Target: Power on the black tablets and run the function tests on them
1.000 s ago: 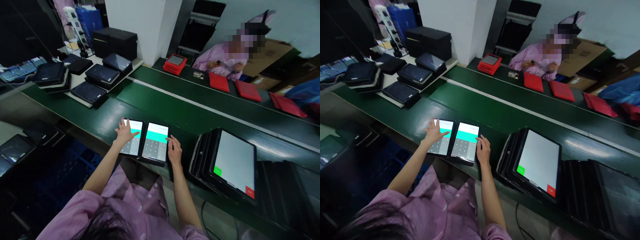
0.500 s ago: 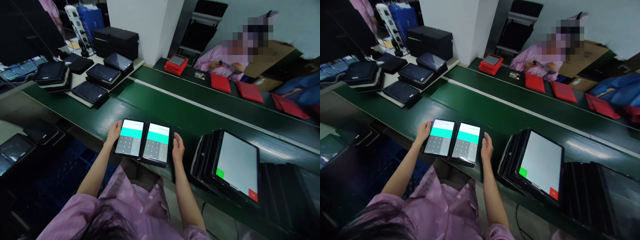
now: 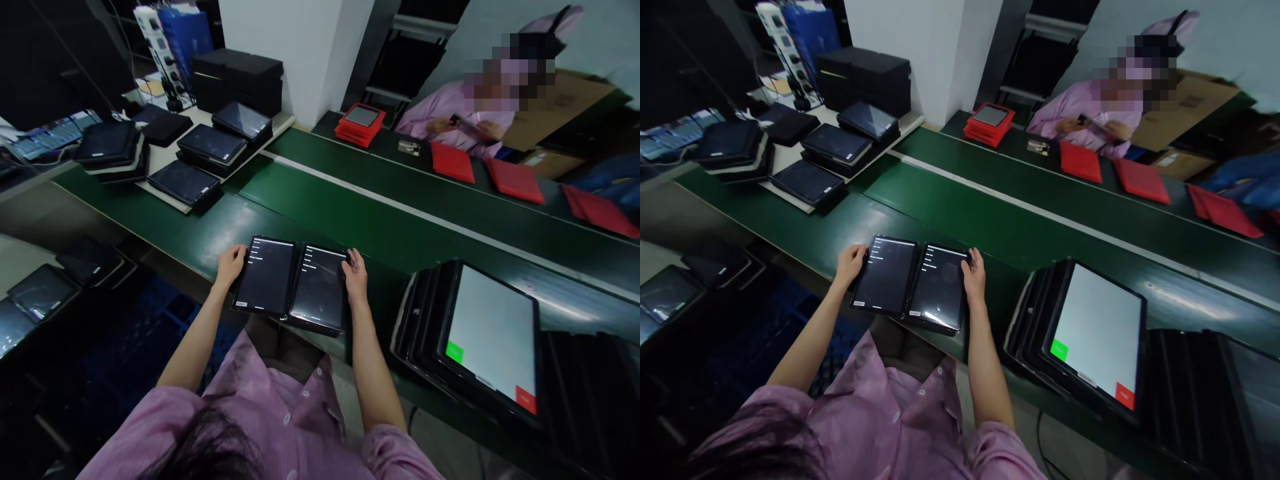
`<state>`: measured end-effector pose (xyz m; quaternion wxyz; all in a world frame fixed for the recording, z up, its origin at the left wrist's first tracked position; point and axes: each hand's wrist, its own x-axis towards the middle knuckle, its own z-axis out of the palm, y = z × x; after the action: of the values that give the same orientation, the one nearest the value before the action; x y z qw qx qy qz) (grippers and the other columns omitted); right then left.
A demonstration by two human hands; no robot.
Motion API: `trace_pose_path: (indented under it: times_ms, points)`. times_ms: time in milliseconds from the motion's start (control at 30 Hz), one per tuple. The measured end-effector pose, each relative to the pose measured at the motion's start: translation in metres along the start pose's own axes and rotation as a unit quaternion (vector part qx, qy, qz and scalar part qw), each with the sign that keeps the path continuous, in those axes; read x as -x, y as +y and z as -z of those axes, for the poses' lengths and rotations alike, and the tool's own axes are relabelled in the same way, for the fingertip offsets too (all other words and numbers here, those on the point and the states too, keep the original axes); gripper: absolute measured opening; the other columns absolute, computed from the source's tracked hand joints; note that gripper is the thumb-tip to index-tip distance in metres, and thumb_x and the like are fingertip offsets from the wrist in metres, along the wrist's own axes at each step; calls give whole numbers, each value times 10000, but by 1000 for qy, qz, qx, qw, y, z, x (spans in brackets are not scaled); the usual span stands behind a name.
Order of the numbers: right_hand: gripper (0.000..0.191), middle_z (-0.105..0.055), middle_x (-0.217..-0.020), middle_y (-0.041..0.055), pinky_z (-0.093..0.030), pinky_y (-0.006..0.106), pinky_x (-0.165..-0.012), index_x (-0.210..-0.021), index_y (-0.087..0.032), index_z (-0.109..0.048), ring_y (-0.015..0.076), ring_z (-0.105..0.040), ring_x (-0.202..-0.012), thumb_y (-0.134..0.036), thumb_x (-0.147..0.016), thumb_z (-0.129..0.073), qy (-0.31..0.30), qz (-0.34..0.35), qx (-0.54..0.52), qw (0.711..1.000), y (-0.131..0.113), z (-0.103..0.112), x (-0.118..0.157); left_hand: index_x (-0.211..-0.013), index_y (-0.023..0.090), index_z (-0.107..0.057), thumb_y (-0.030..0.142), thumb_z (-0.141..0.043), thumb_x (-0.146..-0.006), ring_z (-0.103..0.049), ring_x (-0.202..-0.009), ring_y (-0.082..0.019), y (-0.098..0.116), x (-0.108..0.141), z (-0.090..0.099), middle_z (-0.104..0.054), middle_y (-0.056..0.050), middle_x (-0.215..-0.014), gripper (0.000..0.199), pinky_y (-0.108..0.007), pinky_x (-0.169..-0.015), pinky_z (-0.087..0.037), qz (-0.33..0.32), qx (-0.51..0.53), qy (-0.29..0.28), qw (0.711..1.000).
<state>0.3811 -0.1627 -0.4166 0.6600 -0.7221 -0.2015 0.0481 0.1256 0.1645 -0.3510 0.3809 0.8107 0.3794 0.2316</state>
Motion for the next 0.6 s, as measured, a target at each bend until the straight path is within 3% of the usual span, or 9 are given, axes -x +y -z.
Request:
trace_pose_path:
  times_ms: [233,400,600]
  points:
    - [831,-552,-1699,212,-386,615,-1349,-1666,-226,-476,308,-530,-1602,-581,-957,-724,-23,6,9,1000,-1,3,1,-1098,208,-851,384,-607,-1004,-768,-1139,-271,0,-5,-1,-840,-91,-1259,315,-371,-1078,-563,3,4,14,1000]
    - [863,-563,-1688,216,-374,606,-1357,-1664,-213,-473,305,-535,-1597,-560,-928,-759,-11,5,3,1000,-6,1,2,-1053,218,-861,400,-642,-977,-764,-1157,-290,1,-15,-3,-853,-68,-1210,295,-387,-1087,-566,16,17,-10,1000]
    - [828,-569,-1686,212,-397,603,-1344,-1651,-212,-509,320,-548,-1587,-629,-966,-715,0,-22,-15,1000,-8,1,3,-1077,198,-850,422,-724,-917,-762,-1027,-272,2,-18,-4,-844,-98,-1198,303,-385,-1019,-599,-8,6,-28,1000]
